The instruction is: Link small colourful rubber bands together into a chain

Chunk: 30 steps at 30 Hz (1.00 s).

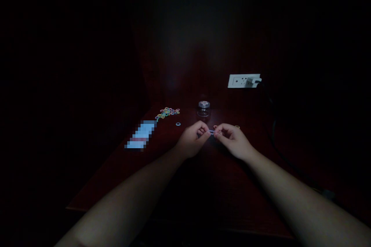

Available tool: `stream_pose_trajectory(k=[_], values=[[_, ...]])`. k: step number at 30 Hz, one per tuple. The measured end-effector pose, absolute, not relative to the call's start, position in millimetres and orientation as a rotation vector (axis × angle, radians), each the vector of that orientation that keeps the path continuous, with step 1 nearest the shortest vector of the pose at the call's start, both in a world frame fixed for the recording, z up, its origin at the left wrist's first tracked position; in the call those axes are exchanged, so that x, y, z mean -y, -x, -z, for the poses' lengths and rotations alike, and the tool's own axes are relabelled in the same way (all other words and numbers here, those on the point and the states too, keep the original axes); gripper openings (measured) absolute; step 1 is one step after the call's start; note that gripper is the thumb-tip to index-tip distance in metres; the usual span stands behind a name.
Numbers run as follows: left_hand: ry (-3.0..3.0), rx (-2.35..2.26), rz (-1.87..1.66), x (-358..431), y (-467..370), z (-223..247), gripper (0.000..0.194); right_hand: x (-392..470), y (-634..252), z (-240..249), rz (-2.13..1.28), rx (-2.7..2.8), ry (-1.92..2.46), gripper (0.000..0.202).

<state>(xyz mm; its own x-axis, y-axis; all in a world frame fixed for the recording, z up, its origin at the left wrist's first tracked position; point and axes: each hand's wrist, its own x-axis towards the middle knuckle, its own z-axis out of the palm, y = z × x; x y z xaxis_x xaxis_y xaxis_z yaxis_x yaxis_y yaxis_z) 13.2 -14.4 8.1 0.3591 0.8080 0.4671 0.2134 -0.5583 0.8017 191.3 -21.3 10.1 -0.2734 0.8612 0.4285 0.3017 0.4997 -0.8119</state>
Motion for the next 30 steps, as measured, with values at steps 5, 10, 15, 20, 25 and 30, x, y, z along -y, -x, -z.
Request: stream_pose_trajectory(k=[5, 10, 15, 20, 25, 30], values=[[-2.019, -0.915, -1.177, 12.0, -12.6, -4.9, 0.011, 21.0, -191.5, -8.4, -0.767, 1.793, 0.950, 0.016], [-2.037, -0.945, -1.133, 11.4, -12.4, -4.3, 0.012, 23.0, -189.8, -9.7, -0.749, 1.809, 0.957, 0.018], [-2.040, -0.933, -1.144, 12.4, -11.5, -6.6, 0.012, 23.7, -188.9, -10.0, -0.753, 1.820, 0.963, 0.018], [-2.047, -0.931, -1.128, 12.5, -9.6, -8.4, 0.012, 22.1, -192.1, -9.3, -0.722, 1.801, 0.987, 0.015], [-2.060, -0.943, -1.100, 11.4, -8.9, -8.3, 0.013, 20.4, -195.2, -9.7, -0.740, 1.786, 1.004, 0.017], [-2.036, -0.942, -1.057, 11.4, -8.5, -8.6, 0.014, 20.3, -193.9, -8.8, -0.810, 1.761, 1.017, 0.018]])
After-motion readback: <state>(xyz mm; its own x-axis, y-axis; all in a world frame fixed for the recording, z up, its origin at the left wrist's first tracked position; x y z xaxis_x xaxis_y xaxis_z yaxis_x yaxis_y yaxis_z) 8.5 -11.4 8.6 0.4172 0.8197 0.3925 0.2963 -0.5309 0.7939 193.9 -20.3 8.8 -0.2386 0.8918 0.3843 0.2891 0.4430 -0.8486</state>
